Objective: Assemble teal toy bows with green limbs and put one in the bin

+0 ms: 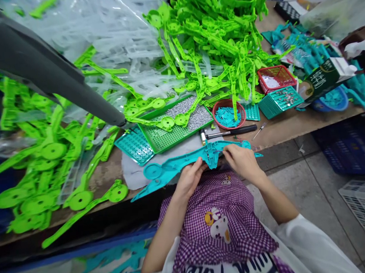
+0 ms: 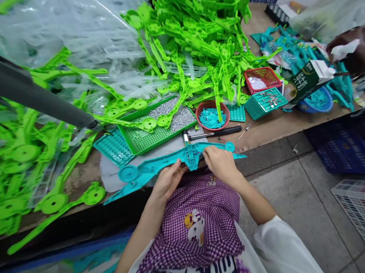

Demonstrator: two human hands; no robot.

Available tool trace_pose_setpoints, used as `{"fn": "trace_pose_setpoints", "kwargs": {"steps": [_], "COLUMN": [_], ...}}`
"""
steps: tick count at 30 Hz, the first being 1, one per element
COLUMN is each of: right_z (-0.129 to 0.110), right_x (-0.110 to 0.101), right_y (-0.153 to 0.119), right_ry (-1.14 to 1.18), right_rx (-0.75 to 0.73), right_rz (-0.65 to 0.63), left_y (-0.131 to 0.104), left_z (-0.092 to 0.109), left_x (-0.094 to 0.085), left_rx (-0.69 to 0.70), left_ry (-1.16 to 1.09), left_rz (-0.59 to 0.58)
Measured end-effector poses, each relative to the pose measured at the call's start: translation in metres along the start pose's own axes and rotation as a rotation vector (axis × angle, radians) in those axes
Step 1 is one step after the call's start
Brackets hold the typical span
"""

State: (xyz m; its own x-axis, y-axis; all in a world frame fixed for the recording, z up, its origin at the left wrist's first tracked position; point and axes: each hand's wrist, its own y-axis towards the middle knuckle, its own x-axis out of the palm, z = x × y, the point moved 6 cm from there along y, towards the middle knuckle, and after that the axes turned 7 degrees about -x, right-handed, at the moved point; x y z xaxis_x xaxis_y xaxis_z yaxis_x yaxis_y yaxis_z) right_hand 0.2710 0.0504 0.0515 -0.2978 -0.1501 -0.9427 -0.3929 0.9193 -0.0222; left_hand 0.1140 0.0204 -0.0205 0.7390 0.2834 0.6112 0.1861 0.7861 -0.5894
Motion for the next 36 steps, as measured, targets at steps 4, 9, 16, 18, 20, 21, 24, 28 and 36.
{"fn": "trace_pose_setpoints", "kwargs": {"steps": [4, 9, 16, 18, 20, 21, 24, 28, 36], "right_z": [-0.002, -0.018, -0.027, -0.02, -0.016, -0.015, -0.012, -0.004, -0.004], "right_x": [0.004, 0.007, 0.026, 0.033, 0.036, 0.038, 0.038, 0.032, 0.027], "right_y": [0.007, 0.012, 0.023, 0.023, 0.024, 0.024, 0.023, 0.017, 0.01], "right_ry": [0.026, -0.021, 0.033, 0.08, 0.115, 0.132, 0.181, 0.258, 0.144], "right_rx": [0.032, 0.023, 0.041, 0.095, 0.11, 0.105, 0.078, 0.032, -0.094], "right_rz": [-0.089, -0.172, -0.116, -0.116, -0.108, -0.103, -0.088, -0.079, 0.041], "left_y": [-0.002, 0.001, -0.005, -0.015, -0.024, -0.027, -0.019, 0.003, -0.01], "left_z": [0.0, -0.003, 0.005, 0.017, 0.036, 0.043, 0.049, 0.044, 0.058], "left_x": [0.003, 0.005, -0.016, -0.02, -0.016, -0.01, 0.01, 0.02, 0.001], "left_rx": [0.008, 0.049, -0.013, 0.084, 0.352, 0.504, 0.78, 0.84, 0.948], "left_ry": [0.029, 0.035, 0.366, 0.662, 0.938, 1.055, 1.343, 1.487, 1.396], "left_rz": [-0.015, -0.016, 0.076, 0.08, 0.119, 0.141, 0.136, 0.067, 0.147]}}
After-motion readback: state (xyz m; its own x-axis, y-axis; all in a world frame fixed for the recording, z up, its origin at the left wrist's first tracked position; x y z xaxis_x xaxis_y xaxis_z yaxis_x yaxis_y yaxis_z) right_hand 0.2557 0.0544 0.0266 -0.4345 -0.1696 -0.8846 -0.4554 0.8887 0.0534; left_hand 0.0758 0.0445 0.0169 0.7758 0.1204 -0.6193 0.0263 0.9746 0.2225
